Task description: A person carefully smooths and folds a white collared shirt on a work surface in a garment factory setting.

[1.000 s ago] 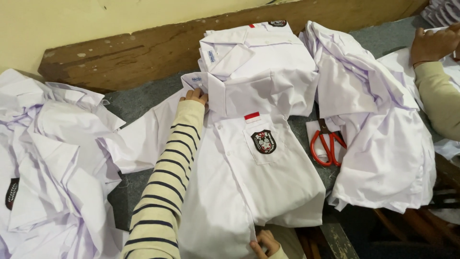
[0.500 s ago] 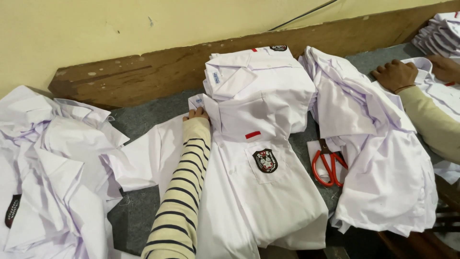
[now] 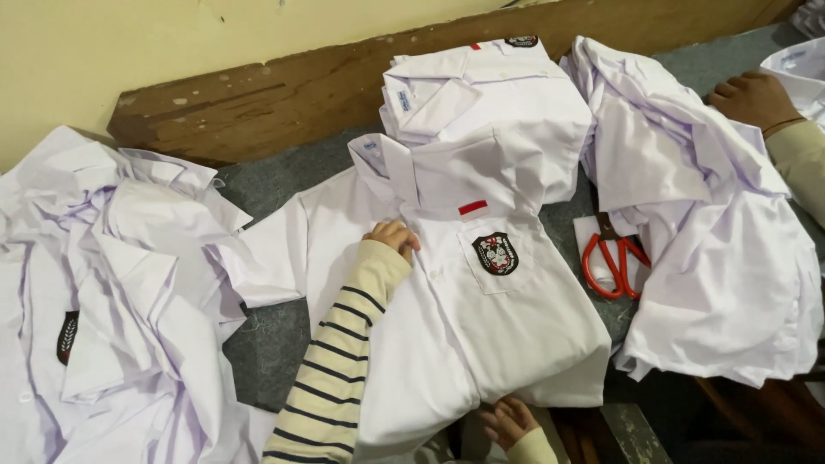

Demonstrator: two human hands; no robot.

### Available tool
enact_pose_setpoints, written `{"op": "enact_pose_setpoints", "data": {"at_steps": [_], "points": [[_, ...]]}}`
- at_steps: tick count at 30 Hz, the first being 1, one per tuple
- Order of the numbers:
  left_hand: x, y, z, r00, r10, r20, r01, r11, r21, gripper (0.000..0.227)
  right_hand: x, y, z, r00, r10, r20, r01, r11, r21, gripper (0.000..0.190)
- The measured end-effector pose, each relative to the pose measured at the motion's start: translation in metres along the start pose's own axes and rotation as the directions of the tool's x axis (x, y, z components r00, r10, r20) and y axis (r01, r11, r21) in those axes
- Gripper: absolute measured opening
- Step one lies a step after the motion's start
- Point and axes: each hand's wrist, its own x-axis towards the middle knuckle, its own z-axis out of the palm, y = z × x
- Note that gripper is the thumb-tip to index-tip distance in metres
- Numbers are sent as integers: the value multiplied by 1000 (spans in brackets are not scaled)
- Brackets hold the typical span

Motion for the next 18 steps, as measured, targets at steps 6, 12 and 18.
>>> {"op": "enact_pose_setpoints", "data": {"at_steps": [6,12,18], "points": [[-27,43,-42,999,24,25,-24,1000,-5,17,-7,191,157,537,-341,-772,-27,907,-420,54],[-32,41,-48,996,65,66,-65,998,1,21,-13,184,115,436,-207,-876,-61,964,-258,36],[-41,42,-48,975,215,-58,-215,977,8,28,-11,206,101,541,-557,-629,27,760,-649,73]]}}
